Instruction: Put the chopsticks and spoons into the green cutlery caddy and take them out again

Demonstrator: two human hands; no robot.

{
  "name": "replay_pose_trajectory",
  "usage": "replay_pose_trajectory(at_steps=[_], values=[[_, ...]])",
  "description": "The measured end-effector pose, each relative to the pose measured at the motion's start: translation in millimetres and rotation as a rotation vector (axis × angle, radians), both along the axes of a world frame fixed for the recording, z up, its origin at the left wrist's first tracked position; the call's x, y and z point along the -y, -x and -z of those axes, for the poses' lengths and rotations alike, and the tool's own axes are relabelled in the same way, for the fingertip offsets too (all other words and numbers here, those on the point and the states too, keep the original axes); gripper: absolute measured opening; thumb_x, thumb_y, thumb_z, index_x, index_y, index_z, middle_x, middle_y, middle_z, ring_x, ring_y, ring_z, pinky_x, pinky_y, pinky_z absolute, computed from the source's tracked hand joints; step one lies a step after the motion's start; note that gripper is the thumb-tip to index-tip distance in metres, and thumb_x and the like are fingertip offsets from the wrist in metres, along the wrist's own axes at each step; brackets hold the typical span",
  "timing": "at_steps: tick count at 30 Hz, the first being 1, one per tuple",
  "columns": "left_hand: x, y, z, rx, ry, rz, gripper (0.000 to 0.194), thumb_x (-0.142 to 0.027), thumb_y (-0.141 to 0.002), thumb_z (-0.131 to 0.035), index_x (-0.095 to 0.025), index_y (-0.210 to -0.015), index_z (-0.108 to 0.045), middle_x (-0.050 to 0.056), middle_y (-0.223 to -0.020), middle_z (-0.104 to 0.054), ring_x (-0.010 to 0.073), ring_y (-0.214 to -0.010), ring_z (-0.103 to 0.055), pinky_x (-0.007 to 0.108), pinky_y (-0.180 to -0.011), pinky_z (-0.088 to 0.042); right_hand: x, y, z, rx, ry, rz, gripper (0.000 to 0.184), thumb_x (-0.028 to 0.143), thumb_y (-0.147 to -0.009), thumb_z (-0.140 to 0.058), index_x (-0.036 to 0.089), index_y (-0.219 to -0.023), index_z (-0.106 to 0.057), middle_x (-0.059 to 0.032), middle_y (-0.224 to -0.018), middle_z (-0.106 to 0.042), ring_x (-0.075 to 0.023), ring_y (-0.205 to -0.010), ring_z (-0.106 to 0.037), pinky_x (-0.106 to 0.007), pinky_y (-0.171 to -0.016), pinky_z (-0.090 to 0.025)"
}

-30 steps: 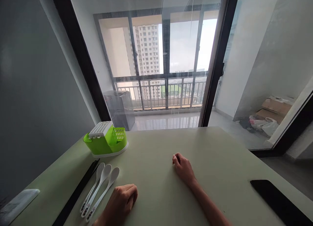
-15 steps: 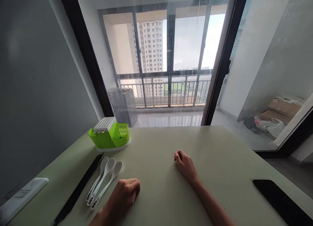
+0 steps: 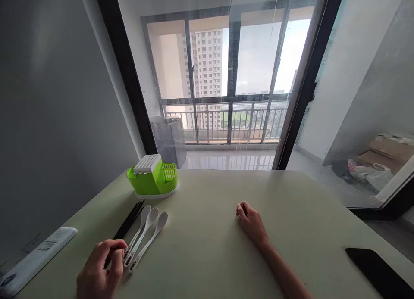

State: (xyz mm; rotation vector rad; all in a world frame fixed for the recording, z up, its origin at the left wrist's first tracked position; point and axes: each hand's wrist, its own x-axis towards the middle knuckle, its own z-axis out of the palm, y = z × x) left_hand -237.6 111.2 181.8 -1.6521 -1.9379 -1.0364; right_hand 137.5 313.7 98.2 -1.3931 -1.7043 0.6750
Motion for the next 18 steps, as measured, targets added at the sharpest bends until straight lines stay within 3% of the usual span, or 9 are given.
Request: replay_pose_trajectory(at_steps=[3,6,11,18], values=[[6.6,38.2,6.5,-0.081,0.017,-0.208,0.030,-0.042,-0.093,-0.042,-0.018,-0.101,-0.059,0.014,-0.101,-0.070,0.0303,-0.096,-0.065,0.041,-0.086,-0.049,-0.9,0.1,1.1,0.002,0.007,0.006,0.043,0.056,-0.095,-0.037,0.024,-0.072,-0.055,0.0028,-0.061,-0.054,-0.0173,-0.057,-0.049,-0.027,-0.061,-0.037],[8.3,61.3,19.6,-0.101,0.132,-0.318,0.053,-0.054,-0.090,-0.038,-0.010,-0.112,-0.057,0.023,-0.108,-0.068,0.0391,-0.104,-0.063,0.050,-0.090,-0.049,-2.4,0.4,2.7,0.003,0.010,0.009,0.042,0.056,-0.095,-0.037,0.025,-0.071,-0.054,0.0036,-0.059,-0.051,-0.0171,-0.057,-0.048,-0.027,-0.061,-0.036],[10.3,68.5,32.6,0.006,0.226,-0.320,0.073,-0.062,-0.082,-0.040,-0.008,-0.130,-0.046,0.025,-0.124,-0.062,0.0385,-0.115,-0.061,0.047,-0.094,-0.051,-3.5,0.4,4.1,0.005,0.017,0.002,0.043,0.056,-0.095,-0.037,0.025,-0.071,-0.053,0.0039,-0.058,-0.049,-0.0173,-0.056,-0.048,-0.027,-0.060,-0.036],[1.9,73.1,27.1,0.126,0.393,-0.330,0.079,-0.063,-0.078,-0.038,-0.009,-0.136,-0.040,0.021,-0.121,-0.065,0.0358,-0.111,-0.065,0.043,-0.086,-0.055,-5.8,0.1,8.1,0.006,0.014,-0.001,0.044,0.057,-0.095,-0.036,0.025,-0.072,-0.054,0.0033,-0.060,-0.052,-0.0174,-0.058,-0.050,-0.027,-0.062,-0.037]])
